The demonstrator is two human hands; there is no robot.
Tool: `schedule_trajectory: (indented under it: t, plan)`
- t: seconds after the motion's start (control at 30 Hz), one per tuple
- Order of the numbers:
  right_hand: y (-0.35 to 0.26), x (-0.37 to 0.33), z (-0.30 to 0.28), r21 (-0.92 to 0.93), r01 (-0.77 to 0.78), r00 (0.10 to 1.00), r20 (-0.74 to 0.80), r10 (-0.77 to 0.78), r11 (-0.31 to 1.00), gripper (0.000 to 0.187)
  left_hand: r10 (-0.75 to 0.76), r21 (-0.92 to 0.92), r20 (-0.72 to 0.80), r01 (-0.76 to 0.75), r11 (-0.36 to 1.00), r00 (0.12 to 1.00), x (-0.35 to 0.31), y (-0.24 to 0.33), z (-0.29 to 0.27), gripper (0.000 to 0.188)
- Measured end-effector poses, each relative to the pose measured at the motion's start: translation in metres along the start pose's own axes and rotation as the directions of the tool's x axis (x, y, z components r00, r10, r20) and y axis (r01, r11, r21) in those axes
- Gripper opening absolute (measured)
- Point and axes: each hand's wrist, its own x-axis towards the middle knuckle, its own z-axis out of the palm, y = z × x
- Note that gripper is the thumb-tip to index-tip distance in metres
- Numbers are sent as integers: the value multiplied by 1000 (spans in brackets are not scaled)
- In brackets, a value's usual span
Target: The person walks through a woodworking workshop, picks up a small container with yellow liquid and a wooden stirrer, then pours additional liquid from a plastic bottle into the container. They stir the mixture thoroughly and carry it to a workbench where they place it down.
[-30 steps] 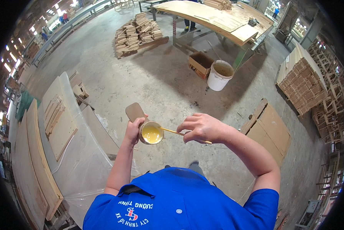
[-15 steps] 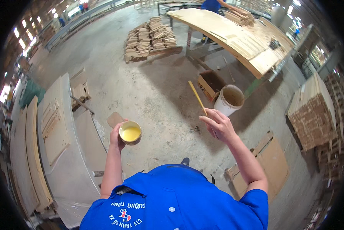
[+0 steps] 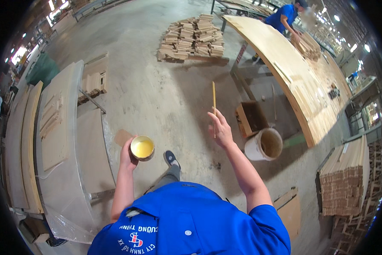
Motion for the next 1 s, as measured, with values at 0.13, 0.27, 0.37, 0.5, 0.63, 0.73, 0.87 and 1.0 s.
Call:
schedule_trajectory:
  t: [0.13, 0.27, 0.37, 0.5, 0.63, 0.73, 0.87, 1.0]
  plan:
    - [98, -3, 24, -215, -427, 899, 3, 437, 879, 56, -2, -72, -64, -2, 997, 998, 74, 35, 5, 35]
    - [138, -39, 42, -384, -641, 723, -12, 691, 664, 62, 59, -134, -82, -70, 989, 995, 157, 97, 10, 35]
    - [144, -46, 47, -430, -548, 805, -39, 592, 717, 63, 8, -71, -140, -18, 997, 990, 209, 122, 37, 36]
    - [150, 12, 58, -376, -537, 830, -75, 552, 756, 62, -34, 9, -82, 34, 999, 996, 274, 140, 72, 35]
    - [181, 95, 70, -260, -534, 844, -108, 526, 804, 60, -77, 30, -22, 78, 997, 997, 350, 134, 113, 35]
    - [216, 167, 77, -181, -479, 875, -170, 453, 859, 61, -64, 57, 24, 63, 996, 998, 395, 141, 156, 34]
    - [266, 266, 86, -110, -350, 934, -111, 338, 930, 61, -46, 53, -12, 47, 998, 999, 451, 157, 203, 37]
    - [305, 362, 83, -82, -194, 981, -20, 193, 978, 60, -68, 14, -47, 69, 998, 997, 501, 165, 244, 41]
